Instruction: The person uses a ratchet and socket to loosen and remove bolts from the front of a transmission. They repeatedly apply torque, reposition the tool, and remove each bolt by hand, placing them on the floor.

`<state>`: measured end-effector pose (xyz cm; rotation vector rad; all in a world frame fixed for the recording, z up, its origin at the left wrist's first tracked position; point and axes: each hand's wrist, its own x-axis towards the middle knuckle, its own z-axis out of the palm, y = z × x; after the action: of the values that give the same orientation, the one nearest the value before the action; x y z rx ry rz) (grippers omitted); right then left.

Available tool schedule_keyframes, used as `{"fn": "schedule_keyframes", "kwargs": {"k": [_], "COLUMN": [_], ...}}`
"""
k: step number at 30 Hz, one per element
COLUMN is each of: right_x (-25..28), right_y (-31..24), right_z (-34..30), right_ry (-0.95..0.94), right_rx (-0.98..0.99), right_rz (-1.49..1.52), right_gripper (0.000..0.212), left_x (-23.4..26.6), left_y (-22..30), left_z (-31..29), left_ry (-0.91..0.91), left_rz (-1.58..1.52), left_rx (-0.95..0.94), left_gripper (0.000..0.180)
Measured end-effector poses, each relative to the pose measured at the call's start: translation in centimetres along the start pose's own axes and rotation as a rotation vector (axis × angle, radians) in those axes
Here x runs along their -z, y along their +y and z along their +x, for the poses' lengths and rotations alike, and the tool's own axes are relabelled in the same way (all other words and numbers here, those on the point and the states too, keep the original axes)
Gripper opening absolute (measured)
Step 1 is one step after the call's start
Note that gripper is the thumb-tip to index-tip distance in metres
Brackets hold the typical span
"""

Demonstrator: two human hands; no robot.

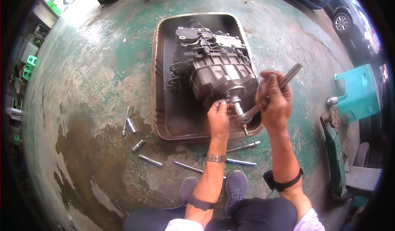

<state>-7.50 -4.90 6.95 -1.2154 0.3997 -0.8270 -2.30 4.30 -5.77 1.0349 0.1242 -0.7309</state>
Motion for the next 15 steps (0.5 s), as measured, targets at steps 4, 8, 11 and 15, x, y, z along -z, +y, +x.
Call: {"fn": "schedule_keyframes", "kwargs": {"k": [4,8,11,15], "right_x": [4.2,8.4,11.5,15.1], "right_y": [-2.1,-2.2,-0.8,2.6], "right_z": [0.2,-0.6,-1.1,-2.7], "right_ry": [0.18,0.207,0.336,0.475], "right_rx": [-0.049,0.036,-0.001,-0.071], "right_rz": [0.143,-0.02,-0.167,-0.196], "right_gripper": [0.023,0.024,0.022,0.022], "left_x": [-0.6,-1.9,-2.4,-2.4], "left_y": [0.5,1.0,0.6,-0.1], "left_z": [0.0,0.6,1.2,1.8], "left_ry": [0.009,0.148,0.24,0.306], "left_rz": [0.025,0.248,0.472,0.561], "left_rx": [-0.005,-0.102,-0.215,-0.344], "left_gripper": [0.02,0.019,0.025,0.025]}}
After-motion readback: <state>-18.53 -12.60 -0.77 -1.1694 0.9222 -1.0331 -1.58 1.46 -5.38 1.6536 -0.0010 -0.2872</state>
